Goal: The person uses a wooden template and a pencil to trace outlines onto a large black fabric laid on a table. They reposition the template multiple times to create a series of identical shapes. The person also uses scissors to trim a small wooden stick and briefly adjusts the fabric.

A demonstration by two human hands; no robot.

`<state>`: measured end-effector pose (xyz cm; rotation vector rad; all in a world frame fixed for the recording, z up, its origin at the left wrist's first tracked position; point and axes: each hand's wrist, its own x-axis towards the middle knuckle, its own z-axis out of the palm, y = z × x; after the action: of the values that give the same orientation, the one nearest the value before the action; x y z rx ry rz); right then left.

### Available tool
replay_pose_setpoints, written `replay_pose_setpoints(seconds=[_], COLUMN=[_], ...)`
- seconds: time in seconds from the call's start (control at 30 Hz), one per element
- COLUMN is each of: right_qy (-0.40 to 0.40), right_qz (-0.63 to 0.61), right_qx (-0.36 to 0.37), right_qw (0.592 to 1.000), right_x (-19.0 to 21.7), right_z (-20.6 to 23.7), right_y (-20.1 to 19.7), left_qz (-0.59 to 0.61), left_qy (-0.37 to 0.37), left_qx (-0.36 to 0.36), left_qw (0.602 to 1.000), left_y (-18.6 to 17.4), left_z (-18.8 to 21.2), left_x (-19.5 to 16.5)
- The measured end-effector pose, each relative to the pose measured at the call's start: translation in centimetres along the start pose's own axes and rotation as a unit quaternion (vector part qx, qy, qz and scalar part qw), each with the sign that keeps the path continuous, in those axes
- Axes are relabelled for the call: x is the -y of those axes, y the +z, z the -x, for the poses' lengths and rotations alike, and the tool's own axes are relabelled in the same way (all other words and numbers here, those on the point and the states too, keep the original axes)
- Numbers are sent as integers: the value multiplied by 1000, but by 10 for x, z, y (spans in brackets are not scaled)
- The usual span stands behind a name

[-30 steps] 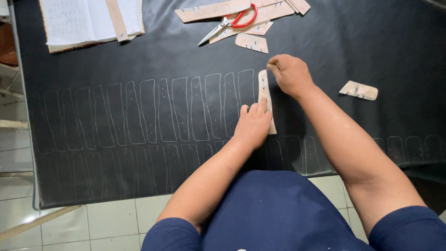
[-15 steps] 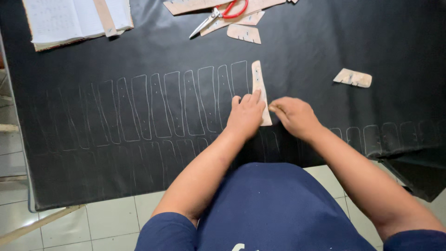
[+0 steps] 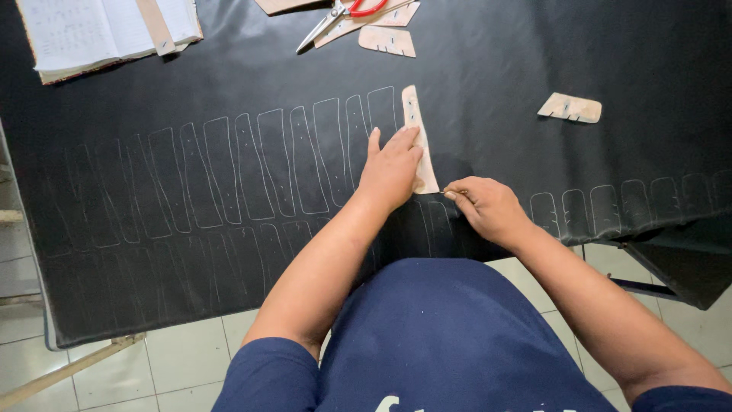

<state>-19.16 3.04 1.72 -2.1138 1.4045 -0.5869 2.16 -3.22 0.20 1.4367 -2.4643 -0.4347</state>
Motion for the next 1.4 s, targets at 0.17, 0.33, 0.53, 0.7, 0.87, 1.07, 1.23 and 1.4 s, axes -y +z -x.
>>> replay_pose_setpoints(seconds=[0.17,0.33,0.53,0.7,0.87,1.07,1.23,1.4], right_qy=[-23,-31,-46,-52,-84,-91,-5,37], right_qz=[-1,-7,-18,4,11,28,-16,-75], right_qx=[-9,5,15,-12,-63,-92,-157,-130], right_qw=[1000,999,999,999,994,991,987,988], right_x=[3,12,17,19,12,6,-6,-18], right_z=[-3,-14,-27,-44,-80,-92,-106,-136], right_y=[7,20,25,29,32,28,17,10], left_qz=[22,32,42,54,96,107,94,28], left_qy=[-20,-16,-11,-13,-28,-15,1,17], left_qx=[44,50,26,16,25,-16,-60,-66], left_qw=[999,998,999,998,995,994,994,997], left_y=[-5,-5,-4,-3,1,12,22,29], left_z=[-9,-16,-18,-21,-22,-21,-7,-10], left_x=[11,24,30,37,45,51,50,54])
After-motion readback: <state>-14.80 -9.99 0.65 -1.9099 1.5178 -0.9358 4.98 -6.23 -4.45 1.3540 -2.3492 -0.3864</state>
